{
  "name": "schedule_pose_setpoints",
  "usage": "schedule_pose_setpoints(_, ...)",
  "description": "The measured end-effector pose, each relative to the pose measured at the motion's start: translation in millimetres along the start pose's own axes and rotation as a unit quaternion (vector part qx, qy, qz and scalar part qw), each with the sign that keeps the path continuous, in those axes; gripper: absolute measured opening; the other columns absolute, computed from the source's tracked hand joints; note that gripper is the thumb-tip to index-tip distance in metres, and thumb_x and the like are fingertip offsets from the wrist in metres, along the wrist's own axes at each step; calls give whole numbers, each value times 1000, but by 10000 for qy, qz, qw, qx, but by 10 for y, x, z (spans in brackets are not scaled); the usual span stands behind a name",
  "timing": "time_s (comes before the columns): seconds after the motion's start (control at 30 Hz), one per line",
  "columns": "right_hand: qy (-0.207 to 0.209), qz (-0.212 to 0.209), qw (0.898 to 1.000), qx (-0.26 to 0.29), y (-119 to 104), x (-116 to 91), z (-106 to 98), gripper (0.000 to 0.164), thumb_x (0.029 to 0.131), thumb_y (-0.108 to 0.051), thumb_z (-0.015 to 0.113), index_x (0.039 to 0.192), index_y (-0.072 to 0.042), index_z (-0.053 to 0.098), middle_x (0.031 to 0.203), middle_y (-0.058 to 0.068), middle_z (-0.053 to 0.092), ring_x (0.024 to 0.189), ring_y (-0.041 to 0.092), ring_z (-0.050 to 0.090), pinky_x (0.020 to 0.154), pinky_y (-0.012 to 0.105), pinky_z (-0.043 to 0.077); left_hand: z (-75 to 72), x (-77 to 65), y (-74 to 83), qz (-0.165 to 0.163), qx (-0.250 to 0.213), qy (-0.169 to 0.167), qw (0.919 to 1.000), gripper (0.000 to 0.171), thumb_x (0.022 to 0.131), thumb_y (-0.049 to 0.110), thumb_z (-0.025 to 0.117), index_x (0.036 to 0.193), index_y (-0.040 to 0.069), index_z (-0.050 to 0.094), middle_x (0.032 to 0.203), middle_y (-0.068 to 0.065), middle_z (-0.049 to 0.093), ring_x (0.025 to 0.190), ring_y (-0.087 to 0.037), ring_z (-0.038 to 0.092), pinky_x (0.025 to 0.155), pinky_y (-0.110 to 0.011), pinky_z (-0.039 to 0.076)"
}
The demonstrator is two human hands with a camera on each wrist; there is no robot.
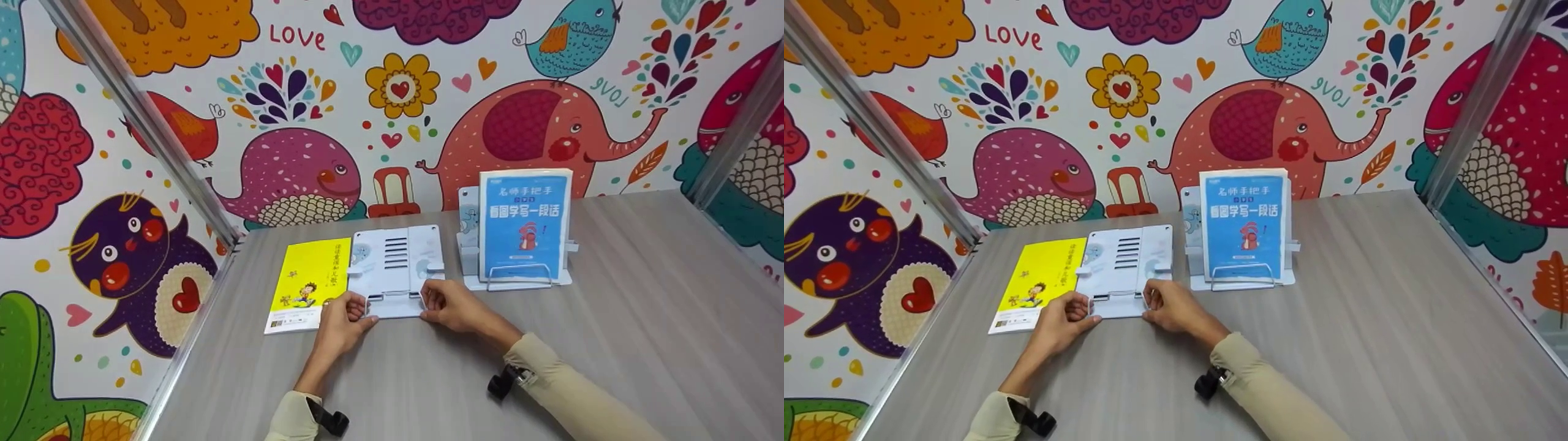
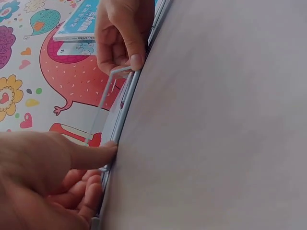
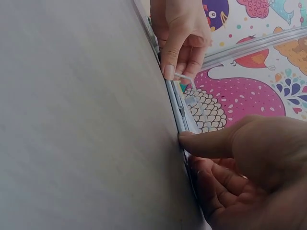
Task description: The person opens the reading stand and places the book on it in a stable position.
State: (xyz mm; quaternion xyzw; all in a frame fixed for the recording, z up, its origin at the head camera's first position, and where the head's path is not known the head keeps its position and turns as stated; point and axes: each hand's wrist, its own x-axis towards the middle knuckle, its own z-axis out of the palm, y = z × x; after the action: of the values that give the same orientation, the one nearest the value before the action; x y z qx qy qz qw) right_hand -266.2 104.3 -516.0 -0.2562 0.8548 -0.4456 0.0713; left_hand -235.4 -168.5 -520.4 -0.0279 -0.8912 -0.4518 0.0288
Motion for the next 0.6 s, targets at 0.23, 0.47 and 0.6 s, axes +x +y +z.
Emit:
schedule_pose_setpoints(0.23, 58, -20, 9998, -192, -6, 5, 11, 19, 90, -2, 84, 97, -3, 66, 79, -1, 61, 74, 9, 57, 65, 22, 46, 9, 9, -6, 100, -64, -52, 9999, 27, 88, 4, 88, 105, 5, 67, 95, -7, 66, 84, -16, 58, 75, -19, 49)
schedule_pose_setpoints(0.47, 80, 116, 9998, -119, 6, -4, 13, 19, 91, -3, 84, 99, -4, 67, 81, -3, 61, 75, 10, 57, 64, 22, 46, 22, 4, -9, 201, -112, -61, 9997, 31, 88, 6, 89, 106, 3, 64, 96, -10, 64, 85, -18, 57, 75, -20, 46)
schedule_pose_setpoints(0.6, -8, 135, 9998, 111, 7, -17, -8, 22, 92, -7, 84, 103, -2, 66, 84, 0, 63, 76, 11, 58, 65, 21, 48, 47, 3, 1, 234, -117, -10, 9997, 31, 92, 16, 88, 105, 4, 63, 95, -8, 64, 85, -17, 57, 75, -19, 46)
